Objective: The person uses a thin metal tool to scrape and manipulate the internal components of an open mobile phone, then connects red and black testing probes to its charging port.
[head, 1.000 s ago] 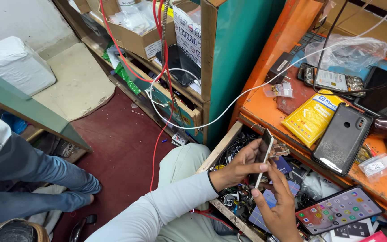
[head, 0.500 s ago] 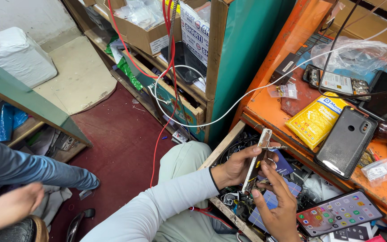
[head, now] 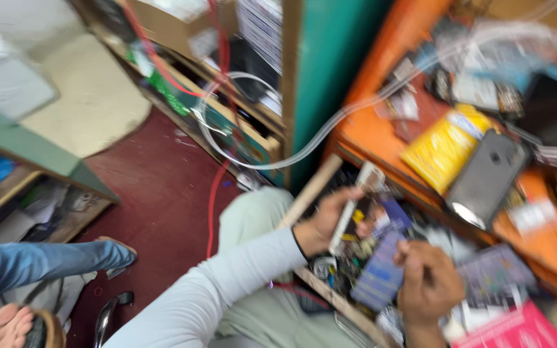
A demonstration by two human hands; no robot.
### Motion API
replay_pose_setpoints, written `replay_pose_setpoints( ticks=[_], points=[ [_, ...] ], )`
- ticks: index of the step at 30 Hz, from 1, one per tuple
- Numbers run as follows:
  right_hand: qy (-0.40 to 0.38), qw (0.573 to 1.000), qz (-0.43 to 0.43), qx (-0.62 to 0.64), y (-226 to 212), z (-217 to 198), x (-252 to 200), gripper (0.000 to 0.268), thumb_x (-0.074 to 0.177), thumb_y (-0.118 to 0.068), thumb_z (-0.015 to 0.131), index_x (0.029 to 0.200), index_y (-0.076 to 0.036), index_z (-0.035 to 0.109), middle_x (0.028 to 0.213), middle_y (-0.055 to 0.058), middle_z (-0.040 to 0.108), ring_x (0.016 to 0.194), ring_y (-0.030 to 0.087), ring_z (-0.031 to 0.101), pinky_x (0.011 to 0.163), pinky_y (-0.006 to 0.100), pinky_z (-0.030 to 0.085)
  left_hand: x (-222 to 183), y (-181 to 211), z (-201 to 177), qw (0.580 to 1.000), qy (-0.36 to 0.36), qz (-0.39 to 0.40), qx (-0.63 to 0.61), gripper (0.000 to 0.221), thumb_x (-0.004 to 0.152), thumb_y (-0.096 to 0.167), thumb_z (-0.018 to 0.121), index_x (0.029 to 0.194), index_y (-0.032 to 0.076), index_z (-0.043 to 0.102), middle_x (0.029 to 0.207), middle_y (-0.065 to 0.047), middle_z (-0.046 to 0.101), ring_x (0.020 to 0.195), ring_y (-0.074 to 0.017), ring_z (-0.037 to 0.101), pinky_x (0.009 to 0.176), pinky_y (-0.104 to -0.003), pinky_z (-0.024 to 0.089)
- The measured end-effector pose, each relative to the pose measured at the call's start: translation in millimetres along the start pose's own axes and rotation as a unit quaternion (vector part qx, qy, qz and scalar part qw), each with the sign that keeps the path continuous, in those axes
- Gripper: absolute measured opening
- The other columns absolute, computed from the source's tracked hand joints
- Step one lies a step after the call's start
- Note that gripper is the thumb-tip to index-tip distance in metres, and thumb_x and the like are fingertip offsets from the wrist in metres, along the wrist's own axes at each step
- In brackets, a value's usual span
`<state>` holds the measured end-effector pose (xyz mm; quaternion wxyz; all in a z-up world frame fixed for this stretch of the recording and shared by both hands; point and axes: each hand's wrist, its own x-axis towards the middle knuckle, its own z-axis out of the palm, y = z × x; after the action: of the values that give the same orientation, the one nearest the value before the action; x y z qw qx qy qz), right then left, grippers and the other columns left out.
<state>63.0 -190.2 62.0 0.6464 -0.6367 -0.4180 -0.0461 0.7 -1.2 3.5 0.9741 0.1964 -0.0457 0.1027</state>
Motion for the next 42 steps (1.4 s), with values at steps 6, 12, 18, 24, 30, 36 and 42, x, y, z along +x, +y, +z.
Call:
replay_pose_setpoints(
  ticks=[6,12,18,24,30,36,42],
  points=[
    [0.231,0.968,-0.096,0.008,38,-50,22,0.052,0.112,-0.034,0.056,0.077,0.003,0.053,0.071,0.013,0.054,0.060,0.020,0.049,0.056,0.028,0.040,4,11,8,0.999,0.042,-0.006,0.010,0.044,0.102,0.040,0.061,0.127,0.003,0.056,0.101,-0.013,0.062,0.072,-0.0194,0.058,0.065,-0.032,0.048],
    [0.350,0.918,-0.156,0.100,37,-89,24,0.050,0.112,-0.037,0.046,0.075,-0.002,0.046,0.070,0.011,0.046,0.052,0.017,0.041,0.047,0.027,0.036,5,15,18,0.999,0.006,-0.047,0.023,0.050,0.103,0.042,0.058,0.131,0.001,0.053,0.099,-0.012,0.051,0.076,-0.0158,0.049,0.068,-0.027,0.043],
    [0.328,0.926,-0.104,0.154,37,-94,24,0.044,0.109,-0.035,0.047,0.079,-0.002,0.049,0.069,0.011,0.048,0.052,0.016,0.041,0.043,0.026,0.033,5,15,18,0.998,-0.005,-0.044,0.040,0.055,0.101,0.043,0.059,0.131,-0.002,0.053,0.099,-0.011,0.051,0.075,-0.0139,0.049,0.067,-0.026,0.043],
    [0.146,0.989,0.014,0.031,23,-98,18,0.038,0.113,-0.026,0.061,0.088,0.002,0.059,0.076,0.012,0.059,0.057,0.012,0.049,0.051,0.020,0.038,4,16,21,0.998,0.016,-0.033,0.056,0.055,0.100,0.043,0.059,0.133,-0.001,0.052,0.098,-0.012,0.052,0.072,-0.0132,0.050,0.065,-0.025,0.043],
    [0.031,0.951,0.185,-0.245,-13,-88,-23,0.008,0.105,-0.006,0.075,0.108,0.001,0.073,0.082,0.002,0.071,0.063,0.005,0.058,0.054,0.018,0.040,4,17,19,0.998,0.013,-0.035,0.050,0.055,0.101,0.043,0.058,0.132,-0.002,0.054,0.098,-0.012,0.053,0.071,-0.0127,0.051,0.064,-0.025,0.044],
    [-0.056,0.892,0.287,-0.345,-32,-94,-58,0.014,0.091,-0.008,0.081,0.104,-0.006,0.076,0.070,0.005,0.066,0.051,0.007,0.053,0.049,0.024,0.039,3,15,13,0.997,0.011,-0.034,0.062,0.054,0.103,0.044,0.057,0.130,-0.003,0.056,0.099,-0.013,0.055,0.071,-0.0129,0.052,0.064,-0.026,0.045],
    [-0.074,0.898,0.254,-0.352,-30,-79,-52,0.017,0.091,-0.005,0.078,0.108,-0.007,0.076,0.079,0.008,0.068,0.048,0.010,0.049,0.046,0.028,0.038,3,17,18,0.997,0.015,-0.036,0.065,0.055,0.102,0.044,0.057,0.133,-0.002,0.055,0.098,-0.012,0.055,0.071,-0.0131,0.052,0.064,-0.026,0.044]
  ],
)
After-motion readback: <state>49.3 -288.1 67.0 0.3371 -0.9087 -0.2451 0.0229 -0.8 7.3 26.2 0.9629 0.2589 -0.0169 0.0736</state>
